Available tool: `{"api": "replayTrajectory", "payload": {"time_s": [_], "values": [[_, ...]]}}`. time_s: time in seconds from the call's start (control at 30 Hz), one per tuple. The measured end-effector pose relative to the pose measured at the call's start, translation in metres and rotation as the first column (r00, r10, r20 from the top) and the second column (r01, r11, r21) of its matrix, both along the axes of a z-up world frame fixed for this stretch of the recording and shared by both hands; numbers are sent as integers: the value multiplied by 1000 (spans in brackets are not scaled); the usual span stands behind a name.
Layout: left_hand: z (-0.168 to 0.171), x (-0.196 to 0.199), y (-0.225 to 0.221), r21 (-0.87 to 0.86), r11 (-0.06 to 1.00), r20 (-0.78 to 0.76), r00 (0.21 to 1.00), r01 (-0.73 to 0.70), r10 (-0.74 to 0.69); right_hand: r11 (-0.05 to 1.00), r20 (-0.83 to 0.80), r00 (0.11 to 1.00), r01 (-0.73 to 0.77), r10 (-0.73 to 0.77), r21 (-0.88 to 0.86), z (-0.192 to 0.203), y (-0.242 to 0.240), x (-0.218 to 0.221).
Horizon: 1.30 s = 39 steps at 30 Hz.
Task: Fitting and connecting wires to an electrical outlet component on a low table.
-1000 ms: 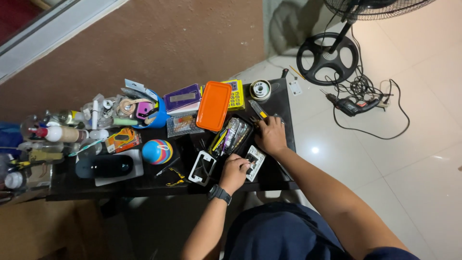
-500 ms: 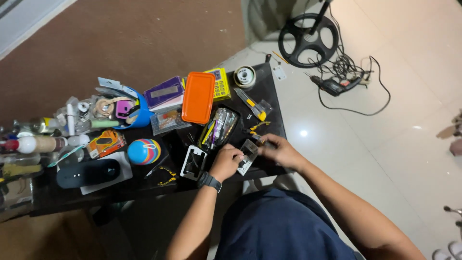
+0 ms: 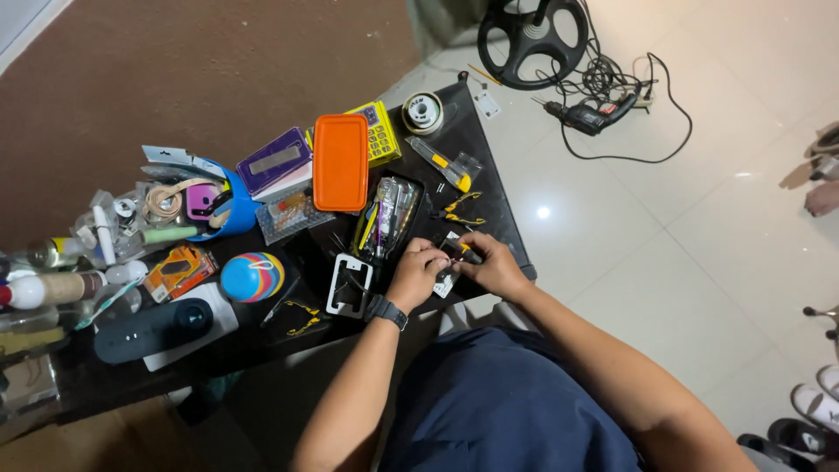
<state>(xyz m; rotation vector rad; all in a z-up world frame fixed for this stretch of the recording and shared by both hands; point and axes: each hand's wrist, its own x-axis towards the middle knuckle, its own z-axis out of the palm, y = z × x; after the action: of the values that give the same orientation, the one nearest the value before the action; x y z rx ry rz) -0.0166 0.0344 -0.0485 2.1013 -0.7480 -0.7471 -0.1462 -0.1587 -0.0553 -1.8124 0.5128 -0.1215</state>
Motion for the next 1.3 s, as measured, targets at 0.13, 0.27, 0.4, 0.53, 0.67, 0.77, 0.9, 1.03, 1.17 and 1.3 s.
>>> {"api": "replayTrajectory", "payload": {"time_s": [0.13, 0.27, 0.4, 0.53, 0.67, 0.77, 0.9, 1.03, 1.17, 1.3], "values": [[-11, 0, 1, -57, 998, -29, 1000, -12, 10, 972, 32, 996, 75, -84, 223, 12, 4, -2], [-19, 3, 3, -66, 998, -28, 999, -17, 16, 965, 83, 992, 69, -93, 253, 13, 6, 0], [-34, 8, 2, -55, 998, -13, 1000, -18, 17, 993, 49, 997, 53, -59, 110, 21, 9, 6], [-33, 9, 0, -36, 999, -1, 1000, -3, 3, 998, 11, 999, 52, -52, -24, 9, 12, 4], [-36, 11, -1, -6, 999, -2, 999, 34, -34, 993, -25, 999, 27, -30, -118, 1, 7, 4], [-31, 10, -2, -23, 997, 39, 996, 77, -76, 994, -96, 995, -48, 38, -100, 18, -3, 8], [-11, 4, -4, -80, 983, 131, 979, 168, -157, 978, -264, 942, -192, 208, 88, 36, -22, 14], [6, -4, -5, -57, 970, 183, 958, 237, -223, 952, -335, 894, -251, 296, 174, 37, -37, 14], [0, -1, -4, -39, 963, 192, 948, 265, -253, 934, -357, 866, -297, 351, 197, 38, -38, 14], [-14, 7, -1, -37, 973, 138, 965, 229, -222, 983, -229, 956, -169, 182, 76, 56, -44, 2]]}}
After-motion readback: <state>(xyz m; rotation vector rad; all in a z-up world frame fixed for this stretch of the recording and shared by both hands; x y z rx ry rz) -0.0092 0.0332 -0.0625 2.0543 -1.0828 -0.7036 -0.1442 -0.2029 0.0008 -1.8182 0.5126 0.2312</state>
